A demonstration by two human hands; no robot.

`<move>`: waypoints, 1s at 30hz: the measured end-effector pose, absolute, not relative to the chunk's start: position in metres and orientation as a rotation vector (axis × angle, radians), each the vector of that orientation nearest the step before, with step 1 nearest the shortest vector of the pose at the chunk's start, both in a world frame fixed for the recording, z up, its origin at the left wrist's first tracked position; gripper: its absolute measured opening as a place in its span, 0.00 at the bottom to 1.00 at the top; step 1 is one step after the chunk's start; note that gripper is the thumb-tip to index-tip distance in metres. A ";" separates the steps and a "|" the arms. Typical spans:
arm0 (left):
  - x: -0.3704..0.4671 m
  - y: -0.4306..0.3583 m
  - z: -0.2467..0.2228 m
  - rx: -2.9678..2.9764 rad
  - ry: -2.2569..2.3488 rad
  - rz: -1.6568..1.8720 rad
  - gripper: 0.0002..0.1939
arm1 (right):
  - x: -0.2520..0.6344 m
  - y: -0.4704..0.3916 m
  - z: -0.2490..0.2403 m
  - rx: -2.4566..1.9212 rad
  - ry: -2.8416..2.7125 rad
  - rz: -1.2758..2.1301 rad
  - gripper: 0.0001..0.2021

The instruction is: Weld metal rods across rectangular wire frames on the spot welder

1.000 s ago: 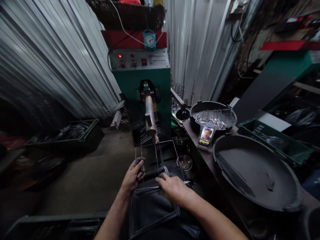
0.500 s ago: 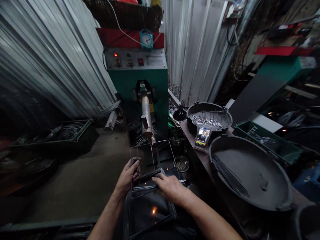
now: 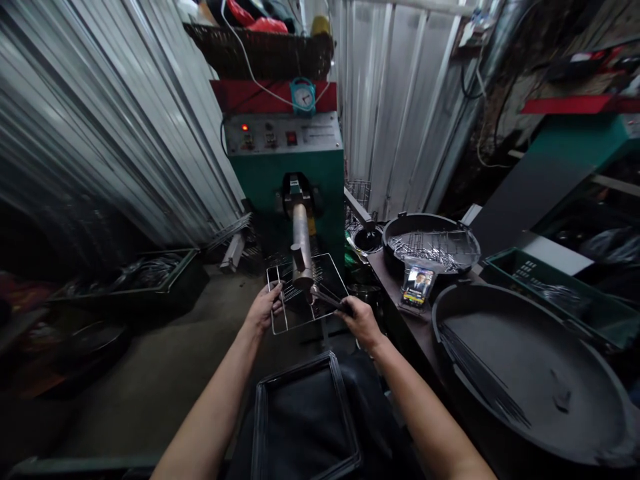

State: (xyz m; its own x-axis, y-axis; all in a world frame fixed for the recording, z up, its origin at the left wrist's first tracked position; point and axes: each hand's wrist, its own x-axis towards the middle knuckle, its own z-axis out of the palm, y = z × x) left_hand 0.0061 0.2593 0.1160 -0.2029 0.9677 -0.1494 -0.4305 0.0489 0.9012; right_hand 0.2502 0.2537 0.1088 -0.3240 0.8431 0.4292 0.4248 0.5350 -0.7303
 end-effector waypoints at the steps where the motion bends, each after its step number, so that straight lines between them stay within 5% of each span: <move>1: 0.005 0.264 0.116 0.683 1.083 1.478 0.16 | 0.248 0.260 0.109 -1.021 -1.936 0.635 0.07; 21: -0.006 0.287 0.114 0.562 1.126 1.526 0.12 | 0.241 0.276 0.129 -1.029 -1.922 0.522 0.07; 25: -0.002 0.255 0.116 0.558 1.124 1.530 0.13 | 0.263 0.242 0.089 -1.290 -1.388 0.614 0.15; 30: 0.011 0.179 0.100 0.575 1.094 1.394 0.16 | 0.284 0.202 0.014 -1.341 -0.566 1.210 0.12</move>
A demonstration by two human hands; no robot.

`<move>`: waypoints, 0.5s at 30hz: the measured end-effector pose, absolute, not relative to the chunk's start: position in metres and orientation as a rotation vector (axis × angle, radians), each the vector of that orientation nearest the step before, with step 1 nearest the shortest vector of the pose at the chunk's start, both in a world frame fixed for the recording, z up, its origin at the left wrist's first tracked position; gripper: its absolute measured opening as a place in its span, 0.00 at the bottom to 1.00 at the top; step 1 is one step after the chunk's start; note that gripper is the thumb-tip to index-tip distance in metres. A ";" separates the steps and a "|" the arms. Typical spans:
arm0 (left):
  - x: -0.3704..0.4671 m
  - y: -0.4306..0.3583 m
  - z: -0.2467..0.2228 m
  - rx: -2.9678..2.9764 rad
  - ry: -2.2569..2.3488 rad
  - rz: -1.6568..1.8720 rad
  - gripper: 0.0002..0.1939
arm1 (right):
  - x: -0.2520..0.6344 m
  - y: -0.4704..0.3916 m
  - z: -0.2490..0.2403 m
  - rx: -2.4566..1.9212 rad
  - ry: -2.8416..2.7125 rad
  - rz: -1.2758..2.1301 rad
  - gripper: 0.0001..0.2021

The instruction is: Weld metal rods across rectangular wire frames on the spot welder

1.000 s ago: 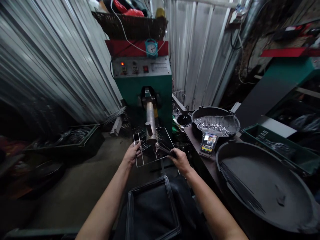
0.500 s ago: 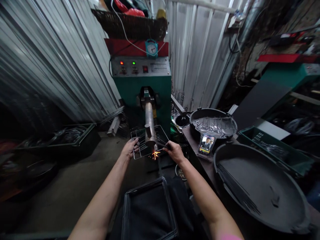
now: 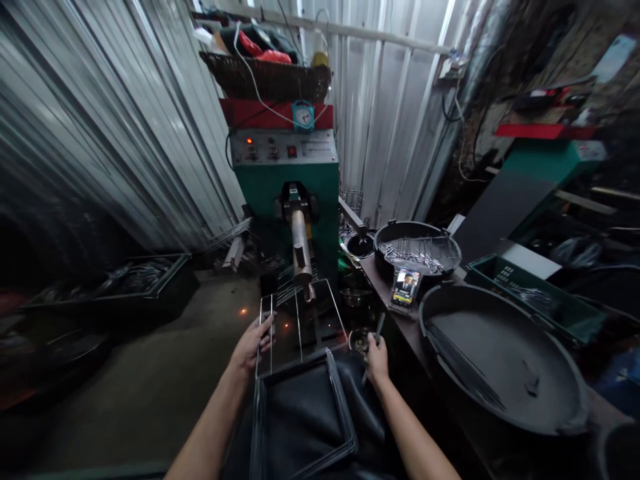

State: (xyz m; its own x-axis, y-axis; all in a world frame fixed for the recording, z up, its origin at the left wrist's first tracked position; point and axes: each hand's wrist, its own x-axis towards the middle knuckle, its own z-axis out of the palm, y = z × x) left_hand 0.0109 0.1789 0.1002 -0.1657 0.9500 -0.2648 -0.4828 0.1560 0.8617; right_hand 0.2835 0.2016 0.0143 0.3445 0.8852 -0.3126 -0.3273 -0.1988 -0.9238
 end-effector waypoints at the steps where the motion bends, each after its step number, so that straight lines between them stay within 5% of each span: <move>1: 0.013 0.162 0.096 0.581 1.085 1.358 0.16 | 0.285 0.196 0.008 -1.322 -0.467 1.286 0.11; 6: 0.013 0.089 0.087 0.590 1.072 1.278 0.16 | 0.290 0.181 0.028 -1.197 -0.361 1.491 0.03; 15: 0.011 0.051 0.094 0.538 1.295 1.316 0.21 | 0.290 0.160 0.066 -1.006 -0.340 1.728 0.04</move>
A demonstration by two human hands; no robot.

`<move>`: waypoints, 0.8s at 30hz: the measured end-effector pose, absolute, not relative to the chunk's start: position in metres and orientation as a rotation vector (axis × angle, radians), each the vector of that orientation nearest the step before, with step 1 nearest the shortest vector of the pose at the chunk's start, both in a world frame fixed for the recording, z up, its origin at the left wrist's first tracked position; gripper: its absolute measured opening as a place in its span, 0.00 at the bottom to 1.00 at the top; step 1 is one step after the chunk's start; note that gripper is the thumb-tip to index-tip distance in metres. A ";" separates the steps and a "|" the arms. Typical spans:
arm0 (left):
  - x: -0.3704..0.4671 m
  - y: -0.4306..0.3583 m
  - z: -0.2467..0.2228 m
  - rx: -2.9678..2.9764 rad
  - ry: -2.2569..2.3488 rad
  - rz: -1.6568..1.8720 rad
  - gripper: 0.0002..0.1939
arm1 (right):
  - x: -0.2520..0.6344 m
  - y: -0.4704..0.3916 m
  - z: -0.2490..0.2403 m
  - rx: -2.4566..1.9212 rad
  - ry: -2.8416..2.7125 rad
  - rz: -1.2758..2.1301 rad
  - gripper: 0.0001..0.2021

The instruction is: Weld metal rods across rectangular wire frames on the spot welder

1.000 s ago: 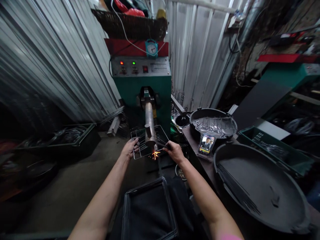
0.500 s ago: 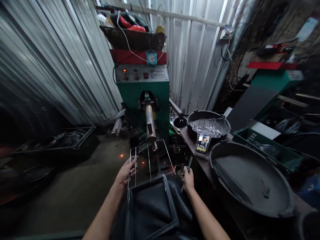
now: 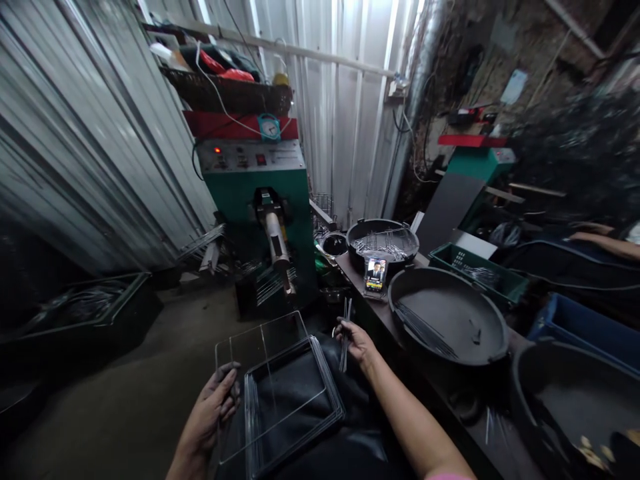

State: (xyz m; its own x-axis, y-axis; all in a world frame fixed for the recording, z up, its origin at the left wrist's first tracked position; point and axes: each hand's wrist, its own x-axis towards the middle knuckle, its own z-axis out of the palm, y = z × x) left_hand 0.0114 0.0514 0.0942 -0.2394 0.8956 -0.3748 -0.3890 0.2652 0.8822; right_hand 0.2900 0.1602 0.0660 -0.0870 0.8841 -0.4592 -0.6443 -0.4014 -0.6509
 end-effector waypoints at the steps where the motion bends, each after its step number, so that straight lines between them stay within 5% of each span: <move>1: 0.012 0.052 0.095 0.542 1.299 1.330 0.22 | 0.290 0.158 0.067 -0.993 -0.349 1.735 0.04; 15: 0.009 0.052 0.098 0.617 1.383 1.357 0.19 | 0.297 0.163 0.054 -0.910 -0.408 1.833 0.04; 24: -0.005 0.065 0.101 0.621 1.385 1.391 0.16 | 0.295 0.154 0.033 -1.186 -1.461 0.967 0.12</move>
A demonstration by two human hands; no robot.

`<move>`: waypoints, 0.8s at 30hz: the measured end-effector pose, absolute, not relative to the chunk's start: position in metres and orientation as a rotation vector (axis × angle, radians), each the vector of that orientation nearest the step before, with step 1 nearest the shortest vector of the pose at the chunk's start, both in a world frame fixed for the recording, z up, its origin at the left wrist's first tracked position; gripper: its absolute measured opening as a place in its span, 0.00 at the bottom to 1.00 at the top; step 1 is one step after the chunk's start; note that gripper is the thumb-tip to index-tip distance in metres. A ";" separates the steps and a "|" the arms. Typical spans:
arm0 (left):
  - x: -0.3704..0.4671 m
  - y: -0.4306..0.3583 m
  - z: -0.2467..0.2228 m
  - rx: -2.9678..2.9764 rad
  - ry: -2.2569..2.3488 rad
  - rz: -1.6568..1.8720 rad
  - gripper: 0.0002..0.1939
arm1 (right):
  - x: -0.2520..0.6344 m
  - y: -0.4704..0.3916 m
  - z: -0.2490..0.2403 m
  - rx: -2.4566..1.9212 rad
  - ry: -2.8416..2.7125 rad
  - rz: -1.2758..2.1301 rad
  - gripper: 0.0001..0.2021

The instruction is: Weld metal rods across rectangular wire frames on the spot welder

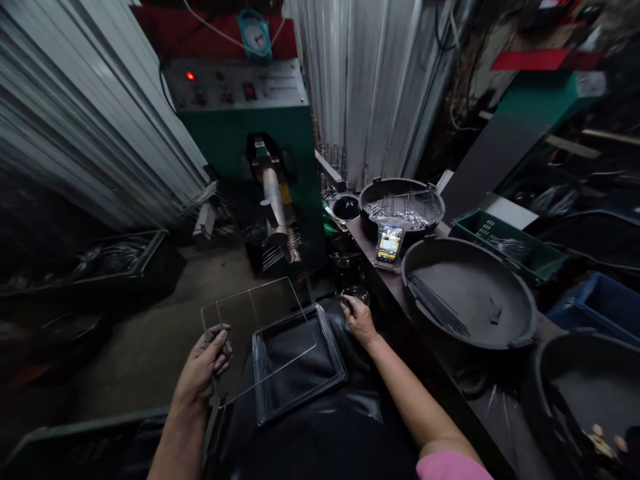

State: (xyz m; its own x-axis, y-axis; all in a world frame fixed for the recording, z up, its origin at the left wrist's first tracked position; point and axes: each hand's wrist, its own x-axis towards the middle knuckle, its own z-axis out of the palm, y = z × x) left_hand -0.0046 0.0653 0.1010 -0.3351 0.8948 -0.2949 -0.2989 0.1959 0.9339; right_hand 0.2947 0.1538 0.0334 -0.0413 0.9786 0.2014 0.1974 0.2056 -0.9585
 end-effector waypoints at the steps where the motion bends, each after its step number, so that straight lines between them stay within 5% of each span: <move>1: -0.007 0.066 0.101 0.617 1.375 1.389 0.15 | 0.295 0.153 0.027 -1.229 -1.520 0.928 0.14; 8: -0.014 0.071 0.103 0.635 1.329 1.320 0.13 | 0.288 0.153 0.056 -1.122 -1.873 1.021 0.13; 14: -0.001 0.080 0.104 0.655 1.264 1.311 0.11 | 0.269 0.123 0.127 -0.704 -2.549 1.036 0.26; 19: 0.001 0.082 0.108 0.659 1.225 1.342 0.11 | 0.261 0.104 0.124 -0.797 -2.862 0.906 0.33; 24: 0.002 0.081 0.108 0.645 1.229 1.322 0.13 | 0.258 0.104 0.125 -0.883 -2.935 0.794 0.27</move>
